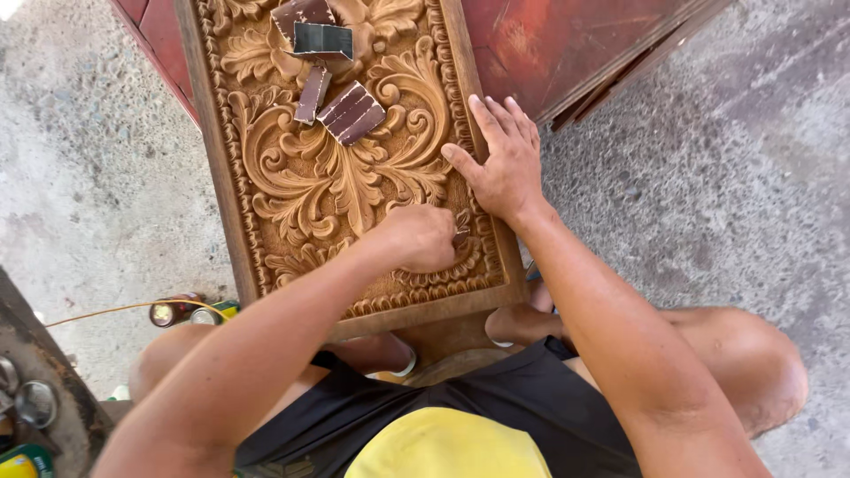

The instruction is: The person sits on the floor with an ornately carved wooden panel resting on their legs and rubs sandpaper pieces and small abrasive blocks over the carved floral relief, working different areas of the panel and repositioning it between passes.

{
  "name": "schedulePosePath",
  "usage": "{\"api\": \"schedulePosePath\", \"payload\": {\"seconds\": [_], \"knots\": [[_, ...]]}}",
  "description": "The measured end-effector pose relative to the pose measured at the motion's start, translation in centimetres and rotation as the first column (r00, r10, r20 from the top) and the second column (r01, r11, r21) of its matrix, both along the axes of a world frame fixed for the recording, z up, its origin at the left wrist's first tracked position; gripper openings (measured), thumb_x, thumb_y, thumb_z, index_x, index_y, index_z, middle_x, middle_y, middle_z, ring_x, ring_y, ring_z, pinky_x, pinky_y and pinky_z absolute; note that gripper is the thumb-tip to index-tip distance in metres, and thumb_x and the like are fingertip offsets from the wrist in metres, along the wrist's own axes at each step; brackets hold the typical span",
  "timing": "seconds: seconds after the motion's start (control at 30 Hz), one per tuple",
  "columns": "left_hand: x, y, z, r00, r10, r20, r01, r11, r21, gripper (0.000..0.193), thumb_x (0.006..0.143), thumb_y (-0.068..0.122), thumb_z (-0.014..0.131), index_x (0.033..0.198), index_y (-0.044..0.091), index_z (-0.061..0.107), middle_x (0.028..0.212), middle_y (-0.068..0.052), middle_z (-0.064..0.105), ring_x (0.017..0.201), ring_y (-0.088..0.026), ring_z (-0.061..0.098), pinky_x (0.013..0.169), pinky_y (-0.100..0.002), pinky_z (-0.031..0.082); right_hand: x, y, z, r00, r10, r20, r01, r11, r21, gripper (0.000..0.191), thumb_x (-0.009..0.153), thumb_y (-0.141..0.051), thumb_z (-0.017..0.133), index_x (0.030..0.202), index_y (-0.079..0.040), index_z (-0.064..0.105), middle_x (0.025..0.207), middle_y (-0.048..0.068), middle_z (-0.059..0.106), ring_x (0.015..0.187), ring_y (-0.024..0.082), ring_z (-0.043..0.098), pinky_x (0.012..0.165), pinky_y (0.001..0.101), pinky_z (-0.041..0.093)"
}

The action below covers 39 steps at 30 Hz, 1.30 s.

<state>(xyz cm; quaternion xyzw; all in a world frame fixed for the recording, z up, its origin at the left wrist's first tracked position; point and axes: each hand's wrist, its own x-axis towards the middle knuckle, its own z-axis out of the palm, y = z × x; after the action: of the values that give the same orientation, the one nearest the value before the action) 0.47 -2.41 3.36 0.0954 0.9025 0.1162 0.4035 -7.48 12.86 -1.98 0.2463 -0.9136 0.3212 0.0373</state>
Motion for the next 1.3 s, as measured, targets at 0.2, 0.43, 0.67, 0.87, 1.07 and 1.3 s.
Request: {"api": "schedulePosePath", "payload": {"seconds": [0.2,0.43,0.67,0.87,1.07,1.3], "knots": [[-1.5,0.6,-0.2,0.995,-0.008,0.098,0.006,1.000,0.028,0.031,0.084,0.016,0.058,0.105,0.001,0.075,0.109,-0.022,0.074,0.103,-0.037,0.072,0.090,-0.047,0.056,0.0,-0.1,0.1,1.000,-0.004,0.005,0.004,1.000,0.001,0.078,0.097,-0.060,0.065,0.154,-0.008,0.050,0.154,0.019,0.052,0.149,0.041,0.036,0.123,0.0521,0.022],[-0.9,0.0,0.4,0.994,0.045,0.102,-0.047,0.999,0.013,0.030,0.087,0.022,0.059,0.102,0.002,0.075,0.107,-0.019,0.075,0.101,-0.034,0.073,0.089,-0.046,0.057,0.0,-0.1,0.2,1.000,-0.017,0.008,0.017,1.000,0.003,0.078,0.096,-0.059,0.067,0.154,-0.009,0.051,0.154,0.019,0.052,0.149,0.040,0.035,0.123,0.0518,0.022],[-1.3,0.4,-0.2,0.991,0.023,0.131,-0.027,0.999,0.029,0.027,0.086,0.013,0.057,0.097,-0.002,0.075,0.101,-0.022,0.075,0.096,-0.033,0.076,0.085,-0.046,0.060,-0.1,-0.2,0.4,1.000,-0.013,0.028,0.013,1.000,-0.005,0.078,0.095,-0.060,0.068,0.153,-0.010,0.052,0.154,0.018,0.052,0.149,0.040,0.035,0.123,0.0517,0.022],[-0.7,-0.2,0.3,0.991,-0.109,0.081,0.115,0.991,-0.069,0.027,0.089,0.026,0.060,0.097,0.005,0.074,0.103,-0.017,0.074,0.099,-0.032,0.072,0.086,-0.050,0.058,-0.1,-0.3,0.8,0.999,-0.039,0.003,0.039,0.999,-0.025,0.078,0.095,-0.059,0.068,0.153,-0.010,0.052,0.154,0.019,0.052,0.149,0.040,0.035,0.123,0.0515,0.022],[1.8,0.5,1.9,0.984,0.116,-0.136,-0.111,0.993,0.041,0.025,0.087,0.025,0.065,0.088,0.001,0.073,0.091,-0.023,0.073,0.089,-0.038,0.072,0.079,-0.052,0.057,0.0,-0.3,0.8,1.000,-0.020,-0.019,0.019,0.999,-0.049,0.078,0.094,-0.059,0.068,0.153,-0.010,0.052,0.152,0.019,0.053,0.148,0.040,0.036,0.122,0.0517,0.023],[6.8,0.7,-0.3,0.879,0.031,-0.475,0.038,0.990,0.137,0.010,0.081,0.012,0.064,0.076,0.006,0.070,0.080,-0.018,0.071,0.071,-0.036,0.072,0.062,-0.048,0.057,-0.1,-0.1,-0.1,1.000,-0.014,-0.020,0.013,0.998,-0.062,0.079,0.096,-0.059,0.067,0.154,-0.009,0.051,0.152,0.020,0.053,0.148,0.041,0.036,0.122,0.0526,0.023]]}}
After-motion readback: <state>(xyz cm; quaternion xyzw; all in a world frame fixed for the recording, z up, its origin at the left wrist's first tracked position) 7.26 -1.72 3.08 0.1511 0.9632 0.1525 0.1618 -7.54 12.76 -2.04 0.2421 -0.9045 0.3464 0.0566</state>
